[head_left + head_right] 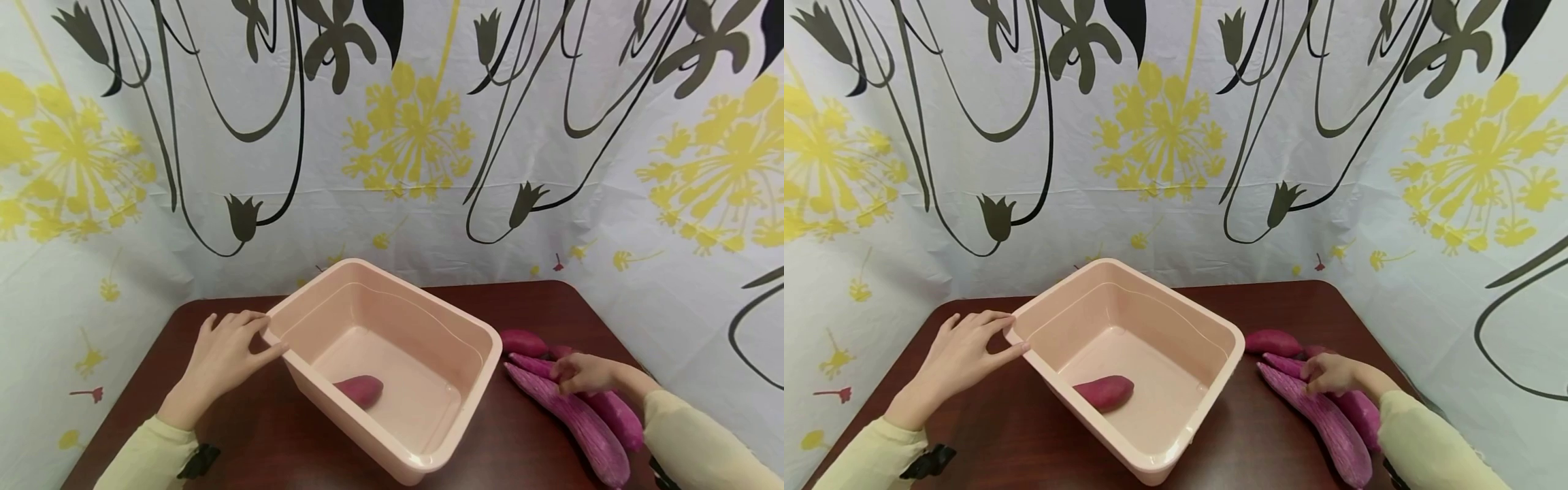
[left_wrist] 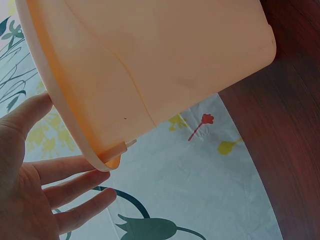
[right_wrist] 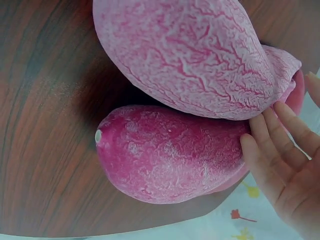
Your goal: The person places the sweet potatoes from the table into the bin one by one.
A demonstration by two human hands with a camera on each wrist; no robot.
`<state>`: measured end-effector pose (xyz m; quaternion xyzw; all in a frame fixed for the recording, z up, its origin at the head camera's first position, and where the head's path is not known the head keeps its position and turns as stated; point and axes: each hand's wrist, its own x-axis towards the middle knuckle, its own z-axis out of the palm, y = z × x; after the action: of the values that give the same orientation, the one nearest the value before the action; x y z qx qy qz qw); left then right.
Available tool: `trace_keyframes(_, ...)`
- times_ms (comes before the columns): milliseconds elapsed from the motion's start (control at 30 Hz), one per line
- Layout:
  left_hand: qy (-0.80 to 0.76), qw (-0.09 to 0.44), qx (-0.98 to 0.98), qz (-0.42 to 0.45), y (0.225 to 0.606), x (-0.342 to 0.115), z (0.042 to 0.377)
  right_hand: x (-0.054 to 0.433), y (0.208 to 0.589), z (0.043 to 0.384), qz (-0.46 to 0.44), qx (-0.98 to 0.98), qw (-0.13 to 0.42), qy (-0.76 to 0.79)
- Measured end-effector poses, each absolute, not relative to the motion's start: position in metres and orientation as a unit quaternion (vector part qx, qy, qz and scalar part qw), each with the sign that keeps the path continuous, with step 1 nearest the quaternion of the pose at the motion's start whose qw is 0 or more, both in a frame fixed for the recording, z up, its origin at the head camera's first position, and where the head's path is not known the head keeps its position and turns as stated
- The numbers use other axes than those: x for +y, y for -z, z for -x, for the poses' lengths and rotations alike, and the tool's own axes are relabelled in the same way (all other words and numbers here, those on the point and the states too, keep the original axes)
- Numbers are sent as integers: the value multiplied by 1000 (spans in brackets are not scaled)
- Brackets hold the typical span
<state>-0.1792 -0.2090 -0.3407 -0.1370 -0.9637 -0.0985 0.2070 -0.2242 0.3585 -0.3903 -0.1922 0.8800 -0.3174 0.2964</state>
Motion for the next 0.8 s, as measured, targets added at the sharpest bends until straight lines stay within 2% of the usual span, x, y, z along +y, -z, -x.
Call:
trace_keyframes(333,99,209,-963,137,342,-209,179,351,399,218,193,873,303,329)
trace_keyframes(600,100,208,-963,137,342,-209,180,350,403,220,228,879,291,302)
trace_keyframes(800,101,209,-963,138,342,-210,180,352,411,222,208,848,338,351)
